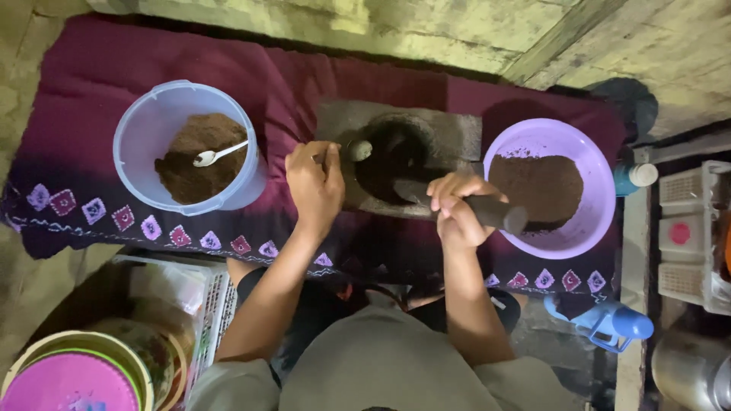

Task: The person grinds a dark brown powder on a stone slab using a cylindrical stone pestle. They use a spoon to gather the ground powder and transfer it into a purple bowl.

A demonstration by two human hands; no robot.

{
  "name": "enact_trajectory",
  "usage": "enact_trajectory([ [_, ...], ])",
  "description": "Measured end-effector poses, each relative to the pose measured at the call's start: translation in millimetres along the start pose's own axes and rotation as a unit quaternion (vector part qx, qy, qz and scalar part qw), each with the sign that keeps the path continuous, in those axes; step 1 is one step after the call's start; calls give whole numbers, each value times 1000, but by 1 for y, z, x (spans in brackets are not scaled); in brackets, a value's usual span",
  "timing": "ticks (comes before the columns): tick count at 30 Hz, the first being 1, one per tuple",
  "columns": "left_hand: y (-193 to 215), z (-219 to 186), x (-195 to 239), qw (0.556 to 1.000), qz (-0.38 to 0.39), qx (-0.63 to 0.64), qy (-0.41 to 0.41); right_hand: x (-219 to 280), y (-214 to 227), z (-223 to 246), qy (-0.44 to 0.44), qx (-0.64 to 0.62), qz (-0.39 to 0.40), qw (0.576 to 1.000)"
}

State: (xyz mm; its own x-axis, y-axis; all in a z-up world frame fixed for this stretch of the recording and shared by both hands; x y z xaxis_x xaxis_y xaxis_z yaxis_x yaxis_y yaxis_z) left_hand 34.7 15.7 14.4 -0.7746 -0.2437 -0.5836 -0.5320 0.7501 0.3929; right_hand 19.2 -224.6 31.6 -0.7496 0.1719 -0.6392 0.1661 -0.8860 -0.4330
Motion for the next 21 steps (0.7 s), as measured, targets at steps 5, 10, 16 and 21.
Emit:
enact_trajectory([
  [5,-3,5,-1,1000,-8,-8,-1,10,0,-26,6,-10,-22,1000],
  [10,0,3,1,1000,-11,-1,4,21,24,-50,-1,39,-36,999],
  [16,1,4,-1,1000,-9,7,8,18,44,-17,4,30,-144,989],
  [21,1,1,-4,1000,-6,12,18,10,56,-38,34,63,-133,989],
])
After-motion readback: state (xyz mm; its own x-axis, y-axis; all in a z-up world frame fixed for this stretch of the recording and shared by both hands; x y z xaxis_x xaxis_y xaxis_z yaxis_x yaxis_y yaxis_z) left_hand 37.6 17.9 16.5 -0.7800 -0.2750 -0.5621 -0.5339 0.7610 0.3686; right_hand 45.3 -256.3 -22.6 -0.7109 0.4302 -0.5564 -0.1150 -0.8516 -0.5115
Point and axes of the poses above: each hand's wrist, its own x-axis away from the middle knuckle, its own y-axis out of the back of the hand, z = x × y, the point moved 5 cm from there along -x, towards the middle knuckle
